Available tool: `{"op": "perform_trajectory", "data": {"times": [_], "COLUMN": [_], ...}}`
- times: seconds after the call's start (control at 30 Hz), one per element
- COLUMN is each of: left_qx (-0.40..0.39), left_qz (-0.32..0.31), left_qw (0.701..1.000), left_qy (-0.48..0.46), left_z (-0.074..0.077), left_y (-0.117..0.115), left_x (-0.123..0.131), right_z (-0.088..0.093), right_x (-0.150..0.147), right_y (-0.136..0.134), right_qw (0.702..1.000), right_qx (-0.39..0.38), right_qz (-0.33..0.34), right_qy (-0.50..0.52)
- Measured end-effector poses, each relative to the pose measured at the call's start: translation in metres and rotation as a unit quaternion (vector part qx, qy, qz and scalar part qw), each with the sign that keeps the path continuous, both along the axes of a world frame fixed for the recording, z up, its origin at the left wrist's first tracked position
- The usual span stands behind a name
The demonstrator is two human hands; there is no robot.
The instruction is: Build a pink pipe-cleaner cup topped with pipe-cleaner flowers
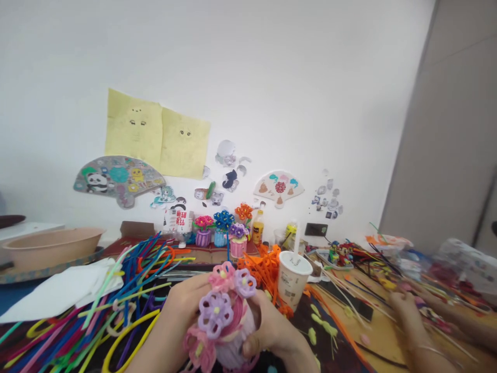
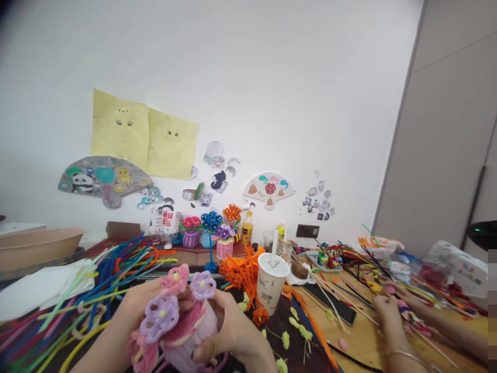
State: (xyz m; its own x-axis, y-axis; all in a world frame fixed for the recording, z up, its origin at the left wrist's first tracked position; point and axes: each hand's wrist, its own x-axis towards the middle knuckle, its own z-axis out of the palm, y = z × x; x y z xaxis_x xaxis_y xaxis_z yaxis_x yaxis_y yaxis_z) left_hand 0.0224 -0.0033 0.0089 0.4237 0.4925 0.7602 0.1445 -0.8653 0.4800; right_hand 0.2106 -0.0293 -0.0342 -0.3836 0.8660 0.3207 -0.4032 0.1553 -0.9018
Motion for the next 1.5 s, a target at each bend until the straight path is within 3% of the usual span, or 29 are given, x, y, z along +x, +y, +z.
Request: {"op": "perform_trajectory", "data": {"times": [0.17,0.3,0.5,0.7,0.93,1.23,1.4,1.5], "left_qx": [-0.063,-0.069,-0.060,-0.045,-0.027,0.001,0.043,0.057], "left_qz": [-0.006,0.007,0.017,0.004,0.007,0.035,0.018,0.042], "left_qw": [0.998,0.997,0.997,0.998,0.999,0.998,0.997,0.996], "left_qy": [-0.014,-0.034,-0.047,-0.041,-0.034,-0.047,-0.066,-0.053], "left_z": [-0.013,-0.019,-0.014,-0.003,0.010,0.010,0.008,0.007], "left_y": [0.011,0.021,0.019,0.004,0.001,0.002,0.000,-0.003], "left_x": [-0.002,0.000,0.001,0.001,0.001,-0.002,0.007,0.010], "right_z": [0.007,0.008,0.002,0.008,0.013,0.004,0.010,0.012], "right_x": [-0.002,-0.002,-0.002,-0.006,-0.008,-0.002,-0.006,-0.008], "right_y": [-0.002,-0.002,0.000,-0.003,-0.004,0.002,0.007,0.007], "right_qw": [0.999,0.999,0.999,0.998,0.998,0.980,0.982,0.983], "right_qx": [0.023,0.033,0.034,0.036,0.024,0.021,0.048,0.056], "right_qz": [0.022,0.026,0.010,0.020,-0.036,-0.170,-0.156,-0.155], "right_qy": [-0.002,-0.009,0.019,0.039,0.045,0.099,0.093,0.085]}}
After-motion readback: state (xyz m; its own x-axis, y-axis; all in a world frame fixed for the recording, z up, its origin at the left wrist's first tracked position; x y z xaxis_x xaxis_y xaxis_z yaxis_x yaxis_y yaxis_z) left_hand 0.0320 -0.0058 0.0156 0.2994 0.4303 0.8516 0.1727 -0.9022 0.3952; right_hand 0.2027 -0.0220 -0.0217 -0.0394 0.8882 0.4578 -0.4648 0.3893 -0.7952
